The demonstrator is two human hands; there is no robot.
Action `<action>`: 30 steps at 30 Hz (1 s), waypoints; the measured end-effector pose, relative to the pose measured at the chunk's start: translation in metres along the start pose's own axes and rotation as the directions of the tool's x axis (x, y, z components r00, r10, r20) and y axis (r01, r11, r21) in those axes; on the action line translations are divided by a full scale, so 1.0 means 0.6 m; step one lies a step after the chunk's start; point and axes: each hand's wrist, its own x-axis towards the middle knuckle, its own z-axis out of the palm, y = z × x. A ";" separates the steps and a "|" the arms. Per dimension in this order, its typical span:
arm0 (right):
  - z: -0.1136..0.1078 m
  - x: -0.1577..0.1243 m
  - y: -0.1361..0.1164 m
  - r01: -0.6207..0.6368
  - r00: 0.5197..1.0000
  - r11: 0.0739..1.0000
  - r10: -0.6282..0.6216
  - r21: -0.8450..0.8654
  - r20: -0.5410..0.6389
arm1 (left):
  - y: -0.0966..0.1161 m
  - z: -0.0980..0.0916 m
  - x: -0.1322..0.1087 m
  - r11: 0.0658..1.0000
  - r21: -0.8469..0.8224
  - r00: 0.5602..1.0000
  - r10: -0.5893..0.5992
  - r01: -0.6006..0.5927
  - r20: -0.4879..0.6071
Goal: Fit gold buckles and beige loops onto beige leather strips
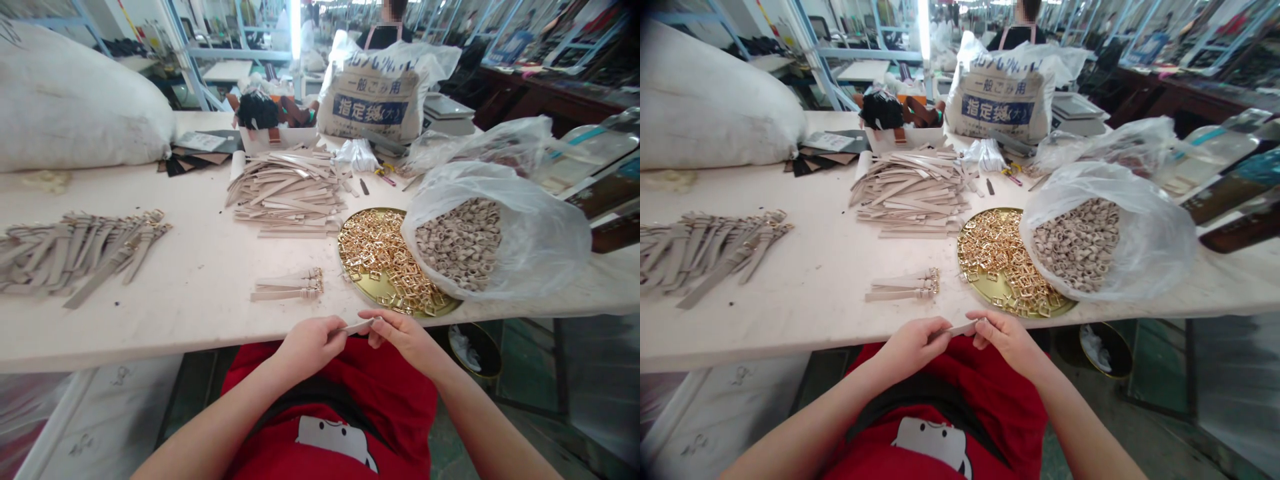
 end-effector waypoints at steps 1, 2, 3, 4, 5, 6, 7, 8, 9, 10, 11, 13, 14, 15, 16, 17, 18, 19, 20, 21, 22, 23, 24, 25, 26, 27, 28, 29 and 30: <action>0.001 -0.001 0.002 0.009 1.000 1.000 -0.009 -0.005 0.005 | -0.001 -0.001 -0.001 1.000 -0.016 1.000 -0.005 0.005 0.010; 0.003 -0.003 0.003 0.026 1.000 0.999 -0.026 -0.022 0.011 | -0.002 -0.002 -0.002 0.999 -0.043 1.000 -0.010 0.011 0.021; 0.004 -0.005 0.004 0.051 0.999 0.998 -0.050 -0.044 0.019 | -0.003 -0.003 -0.002 0.997 -0.079 0.999 -0.017 0.019 0.031; 0.005 -0.006 0.005 0.080 0.997 0.995 -0.078 -0.063 0.023 | -0.005 -0.002 -0.002 0.992 -0.123 0.999 -0.028 0.033 0.039; 0.007 -0.007 0.006 0.106 0.994 0.991 -0.105 -0.077 0.023 | -0.007 0.000 -0.002 0.984 -0.172 0.998 -0.044 0.052 0.049; 0.008 -0.009 0.006 0.128 0.992 0.988 -0.127 -0.084 0.018 | -0.008 0.004 -0.002 0.971 -0.226 0.996 -0.064 0.076 0.060; 0.010 -0.010 0.006 0.145 0.989 0.986 -0.145 -0.085 0.012 | -0.009 0.008 -0.002 0.955 -0.280 0.994 -0.086 0.102 0.071; 0.012 -0.011 0.005 0.155 0.988 0.984 -0.155 -0.084 0.007 | -0.010 0.012 -0.002 0.937 -0.327 0.991 -0.104 0.126 0.084; 0.014 -0.011 0.004 0.158 0.987 0.984 -0.158 -0.085 0.004 | -0.011 0.017 -0.002 0.921 -0.361 0.989 -0.117 0.143 0.093; 0.016 -0.012 0.004 0.156 0.988 0.984 -0.156 -0.088 0.005 | -0.012 0.021 -0.003 0.914 -0.377 0.988 -0.124 0.152 0.096; 0.018 -0.013 0.004 0.151 0.989 0.984 -0.151 -0.094 0.009 | -0.013 0.023 -0.004 0.916 -0.372 0.988 -0.127 0.153 0.093; 0.022 -0.013 0.005 0.146 0.989 0.983 -0.145 -0.109 0.010 | -0.014 0.023 -0.007 0.939 -0.312 0.988 -0.125 0.146 0.085; 0.025 -0.012 0.008 0.146 0.989 0.983 -0.147 -0.107 -0.001 | -0.014 0.020 -0.008 0.953 -0.271 0.989 -0.120 0.139 0.085; 0.027 -0.011 0.011 0.145 0.989 0.985 -0.147 -0.089 -0.017 | -0.014 0.016 -0.009 0.965 -0.230 0.990 -0.110 0.128 0.090; 0.030 -0.009 0.015 0.137 0.990 0.989 -0.139 -0.052 -0.037 | -0.013 0.011 -0.008 0.975 -0.193 0.990 -0.094 0.112 0.100; 0.035 -0.007 0.020 0.119 0.992 0.993 -0.119 -0.005 -0.049 | -0.011 0.007 -0.007 0.983 -0.158 0.991 -0.076 0.093 0.110; 0.040 -0.005 0.025 0.093 0.995 0.995 -0.091 0.045 -0.050 | -0.009 0.003 -0.005 0.990 -0.124 0.992 -0.055 0.070 0.116; 0.046 -0.003 0.030 0.065 0.997 0.994 -0.061 0.088 -0.047 | -0.007 0.001 -0.003 0.994 -0.092 0.993 -0.040 0.051 0.112; 0.053 0.000 0.035 0.041 0.998 0.992 -0.036 0.120 -0.048 | -0.004 0.002 0.000 0.997 -0.068 0.994 -0.033 0.041 0.104; 0.060 0.002 0.040 0.029 0.998 0.990 -0.021 0.138 -0.060 | -0.002 0.004 0.003 0.997 -0.067 0.994 -0.036 0.043 0.100; 0.065 0.003 0.043 0.033 0.996 0.989 -0.021 0.144 -0.086 | 0.000 0.008 0.005 0.993 -0.101 0.993 -0.048 0.058 0.106; 0.069 0.004 0.045 0.049 0.992 0.989 -0.033 0.142 -0.119 | 0.001 0.014 0.007 0.982 -0.170 0.990 -0.063 0.085 0.128; 0.069 0.004 0.046 0.069 0.988 0.989 -0.050 0.133 -0.143 | 0.002 0.020 0.008 0.957 -0.263 0.983 -0.077 0.120 0.167; 0.066 0.005 0.045 0.088 0.987 0.989 -0.071 0.115 -0.144 | 0.001 0.025 0.009 0.920 -0.361 0.973 -0.080 0.155 0.214; 0.058 0.006 0.042 0.107 0.988 0.991 -0.096 0.086 -0.122 | 0.001 0.029 0.010 0.877 -0.446 0.966 -0.071 0.180 0.250; 0.046 0.007 0.038 0.123 0.988 0.992 -0.119 0.041 -0.098 | 0.001 0.032 0.012 0.840 -0.508 0.964 -0.061 0.190 0.260; 0.030 0.011 0.034 0.138 0.986 0.990 -0.141 -0.034 -0.093 | 0.001 0.033 0.013 0.815 -0.548 0.967 -0.053 0.185 0.247; 0.011 0.016 0.028 0.149 0.979 0.978 -0.167 -0.149 -0.116 | 0.001 0.033 0.016 0.802 -0.573 0.974 -0.048 0.170 0.223; -0.010 0.023 0.023 0.143 0.968 0.945 -0.196 -0.295 -0.159 | 0.002 0.032 0.019 0.793 -0.590 0.980 -0.043 0.151 0.193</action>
